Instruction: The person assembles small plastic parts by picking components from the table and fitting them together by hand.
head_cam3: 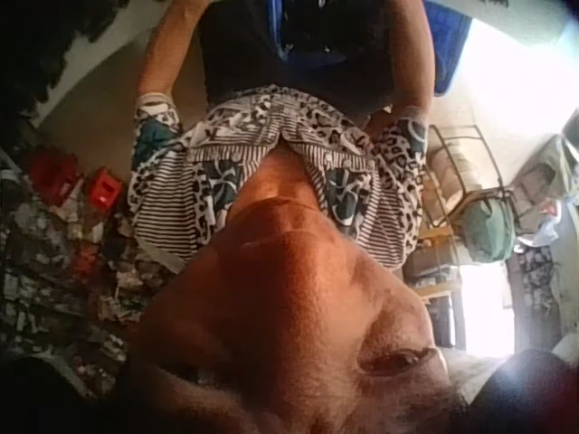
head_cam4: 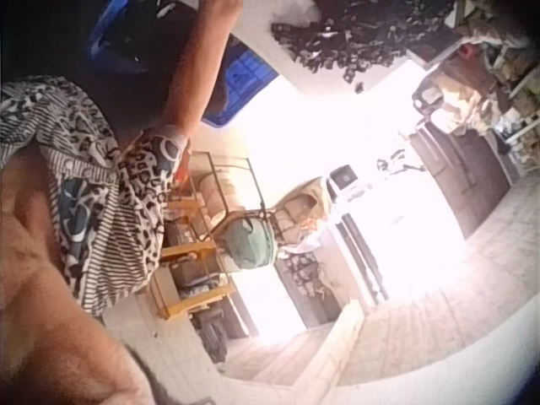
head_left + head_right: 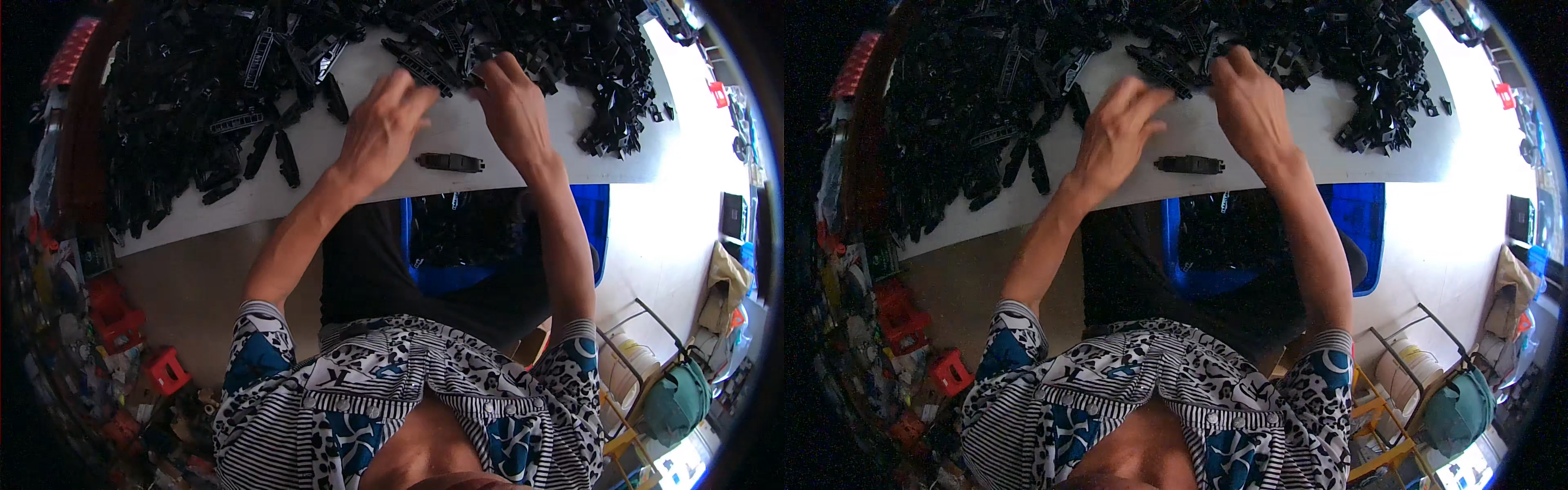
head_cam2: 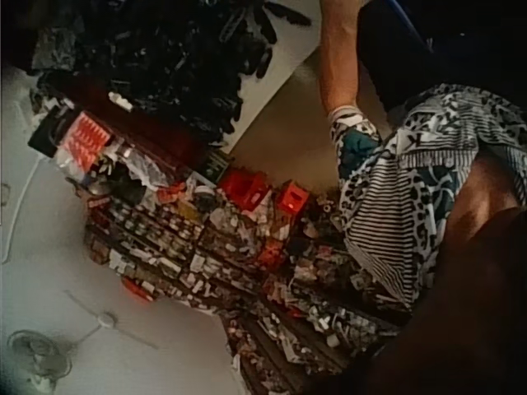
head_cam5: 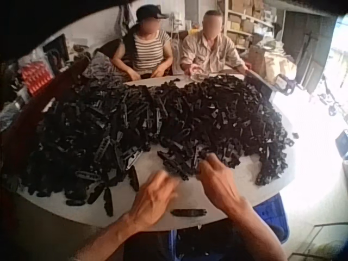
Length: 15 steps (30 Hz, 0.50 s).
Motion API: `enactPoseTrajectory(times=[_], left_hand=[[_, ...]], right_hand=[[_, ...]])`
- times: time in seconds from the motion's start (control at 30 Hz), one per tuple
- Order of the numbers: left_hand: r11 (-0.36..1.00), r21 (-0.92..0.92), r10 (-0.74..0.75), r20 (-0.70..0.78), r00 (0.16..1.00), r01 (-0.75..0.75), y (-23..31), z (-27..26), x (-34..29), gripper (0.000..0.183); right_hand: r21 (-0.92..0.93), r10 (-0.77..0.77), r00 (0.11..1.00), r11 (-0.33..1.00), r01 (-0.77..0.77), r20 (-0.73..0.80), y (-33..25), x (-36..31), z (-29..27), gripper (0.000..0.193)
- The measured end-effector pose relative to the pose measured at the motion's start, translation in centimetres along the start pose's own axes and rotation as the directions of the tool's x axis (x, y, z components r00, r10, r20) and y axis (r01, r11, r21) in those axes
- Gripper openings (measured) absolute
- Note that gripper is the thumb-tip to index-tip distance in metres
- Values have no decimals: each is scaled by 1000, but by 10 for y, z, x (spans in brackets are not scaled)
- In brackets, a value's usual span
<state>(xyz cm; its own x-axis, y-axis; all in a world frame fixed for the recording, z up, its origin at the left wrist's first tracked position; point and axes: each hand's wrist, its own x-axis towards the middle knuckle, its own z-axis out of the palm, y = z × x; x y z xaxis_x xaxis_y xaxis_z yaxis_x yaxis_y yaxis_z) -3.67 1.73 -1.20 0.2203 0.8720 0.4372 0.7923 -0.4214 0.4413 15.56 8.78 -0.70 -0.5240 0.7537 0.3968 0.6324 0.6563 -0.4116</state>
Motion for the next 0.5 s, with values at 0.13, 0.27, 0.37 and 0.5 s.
enactPoseTrajectory(times=[0.13, 0.27, 0.37, 0.5], left_hand=[[974, 216, 84, -51, 995, -71, -14, 18, 25, 28], [969, 216, 131, -41, 991, -119, -21, 16, 27, 28], [999, -17, 32, -95, 995, -34, -20, 8, 21, 25], [667, -656, -421, 58, 905, 352, -7, 0, 12, 23]], right_hand=[[-247, 15, 1000, 969, -14, 2, 2, 14, 14, 12], [-148, 41, 999, 988, -43, -14, -1, 7, 11, 22], [212, 140, 990, 968, -136, -4, -7, -9, 0, 26], [164, 59, 998, 984, -63, 27, 6, -27, -3, 23]])
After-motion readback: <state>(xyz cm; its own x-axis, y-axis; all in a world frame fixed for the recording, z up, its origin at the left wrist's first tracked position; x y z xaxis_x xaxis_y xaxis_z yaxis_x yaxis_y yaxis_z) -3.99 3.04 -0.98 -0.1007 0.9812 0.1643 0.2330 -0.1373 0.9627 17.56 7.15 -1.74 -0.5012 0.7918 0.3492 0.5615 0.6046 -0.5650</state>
